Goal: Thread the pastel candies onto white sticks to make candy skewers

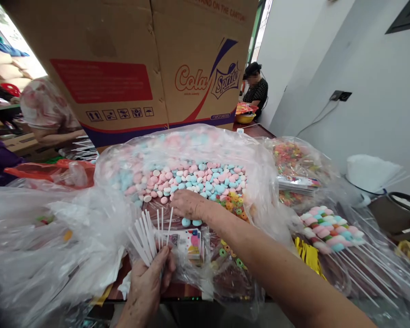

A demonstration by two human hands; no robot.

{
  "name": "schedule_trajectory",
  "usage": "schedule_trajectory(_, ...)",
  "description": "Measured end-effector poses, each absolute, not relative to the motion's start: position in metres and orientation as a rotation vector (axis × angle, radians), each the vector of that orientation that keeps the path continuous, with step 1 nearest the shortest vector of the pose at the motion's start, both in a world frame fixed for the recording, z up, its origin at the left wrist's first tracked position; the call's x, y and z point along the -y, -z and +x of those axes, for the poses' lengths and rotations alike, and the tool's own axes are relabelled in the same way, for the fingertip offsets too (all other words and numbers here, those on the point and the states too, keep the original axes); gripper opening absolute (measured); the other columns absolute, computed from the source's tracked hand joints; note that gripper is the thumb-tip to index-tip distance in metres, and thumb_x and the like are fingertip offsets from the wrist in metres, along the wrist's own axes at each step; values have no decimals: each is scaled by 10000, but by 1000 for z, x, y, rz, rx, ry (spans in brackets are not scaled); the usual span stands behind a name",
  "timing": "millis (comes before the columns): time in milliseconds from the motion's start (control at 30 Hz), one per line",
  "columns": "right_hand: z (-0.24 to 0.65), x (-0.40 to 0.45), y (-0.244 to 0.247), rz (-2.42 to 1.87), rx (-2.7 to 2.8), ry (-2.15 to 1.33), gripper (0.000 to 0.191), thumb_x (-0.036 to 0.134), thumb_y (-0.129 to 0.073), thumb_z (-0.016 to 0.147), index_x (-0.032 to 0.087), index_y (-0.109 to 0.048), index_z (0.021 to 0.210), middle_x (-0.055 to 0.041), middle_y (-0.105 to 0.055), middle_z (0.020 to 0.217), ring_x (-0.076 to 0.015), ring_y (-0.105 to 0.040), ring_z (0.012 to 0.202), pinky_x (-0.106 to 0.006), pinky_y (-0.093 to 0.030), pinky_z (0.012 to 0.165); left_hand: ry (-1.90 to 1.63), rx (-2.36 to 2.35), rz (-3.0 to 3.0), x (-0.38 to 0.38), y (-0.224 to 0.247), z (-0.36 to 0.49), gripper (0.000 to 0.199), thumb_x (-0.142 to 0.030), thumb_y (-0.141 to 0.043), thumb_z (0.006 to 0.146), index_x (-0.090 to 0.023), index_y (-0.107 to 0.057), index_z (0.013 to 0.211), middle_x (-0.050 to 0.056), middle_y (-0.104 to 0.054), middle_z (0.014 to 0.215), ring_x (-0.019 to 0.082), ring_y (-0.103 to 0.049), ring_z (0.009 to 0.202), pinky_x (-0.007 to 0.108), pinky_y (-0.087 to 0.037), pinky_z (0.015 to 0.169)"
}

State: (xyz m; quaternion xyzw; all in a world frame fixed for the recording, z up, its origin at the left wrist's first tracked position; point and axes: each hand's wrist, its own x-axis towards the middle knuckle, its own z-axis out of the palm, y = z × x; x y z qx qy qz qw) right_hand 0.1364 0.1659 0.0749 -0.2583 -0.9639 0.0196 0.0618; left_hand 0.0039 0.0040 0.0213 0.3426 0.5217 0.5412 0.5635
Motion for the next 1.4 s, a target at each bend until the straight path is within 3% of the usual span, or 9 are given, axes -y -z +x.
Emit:
schedule_trajectory(133, 156, -146, -116, -1172, 2579, -326, 210, 152, -473, 914, 155, -651, 1025, -75, -668, 1033, -175, -579, 929, -282, -420, 808, -1243, -1214, 867, -3, -22, 4, 491, -607, -700, 708, -146, -574, 596, -43, -545, 469, 27, -373, 285, 142, -237, 281)
schedule_trajectory(300, 177, -111, -132, -1713, 2608, -381, 205, 182, -457, 889, 170, -643, 801, -32, -636, 740, -145, -525, 638, -256, -302, 569, -1238, -1216, 902, -2, -25, 8, 432, -535, -702, 736, -150, -555, 606, -57, -537, 446, 25, -367, 267, 135, -226, 279)
schedule_trajectory(433, 170, -92, -102, -1895, 2624, -283, 212, 295, -472, 926, 184, -652, 910, -75, -679, 894, -187, -601, 785, -261, -345, 630, -1253, -1221, 888, -2, -24, 8, 365, -490, -714, 735, -156, -576, 689, -64, -556, 460, 29, -377, 268, 132, -246, 277)
schedule_trajectory(567, 163, -83, -80, -1899, 2586, -205, 242, 208, -470, 911, 191, -608, 1110, -98, -660, 1067, -207, -616, 909, -269, -385, 685, -1202, -1202, 916, -2, -23, 5, 370, -502, -709, 738, -154, -584, 724, -60, -565, 473, 40, -396, 275, 141, -277, 277)
schedule_trajectory(733, 184, -88, -77, -1751, 2446, -363, 172, 186, -476, 899, 187, -630, 976, -52, -672, 949, -166, -594, 833, -249, -380, 702, -1183, -1203, 935, -2, -22, 5, 375, -506, -687, 760, -148, -590, 706, -60, -548, 471, 35, -389, 285, 142, -258, 283)
schedule_trajectory(967, 196, -90, -80, -1813, 2360, -141, 153, 127, -491, 889, 169, -639, 888, -67, -644, 966, -178, -571, 905, -256, -375, 757, -1213, -1218, 940, -2, -20, 7, 396, -511, -668, 775, -154, -561, 641, -50, -553, 476, 30, -384, 288, 142, -253, 292)
schedule_trajectory(1167, 170, -77, -76, -1812, 2399, -135, 159, 256, -499, 922, 186, -641, 931, -73, -655, 963, -196, -585, 908, -267, -390, 730, -1189, -1220, 933, -1, -29, 6, 374, -500, -699, 742, -160, -566, 663, -56, -551, 472, 38, -396, 290, 149, -252, 296)
schedule_trajectory(1300, 166, -77, -72, -1845, 2381, -255, 167, 179, -534, 844, 175, -634, 978, -83, -666, 995, -198, -593, 886, -264, -387, 698, -1170, -1228, 898, -2, -33, 7, 383, -517, -713, 712, -168, -560, 677, -68, -538, 463, 39, -379, 280, 157, -253, 290)
schedule_trajectory(1400, 184, -84, -77, -1860, 2150, -410, 181, 180, -522, 811, 185, -625, 961, -32, -662, 846, -164, -577, 741, -244, -374, 644, -1165, -1226, 889, -2, -35, 8, 407, -542, -714, 689, -170, -554, 654, -66, -532, 452, 42, -374, 279, 163, -237, 289)
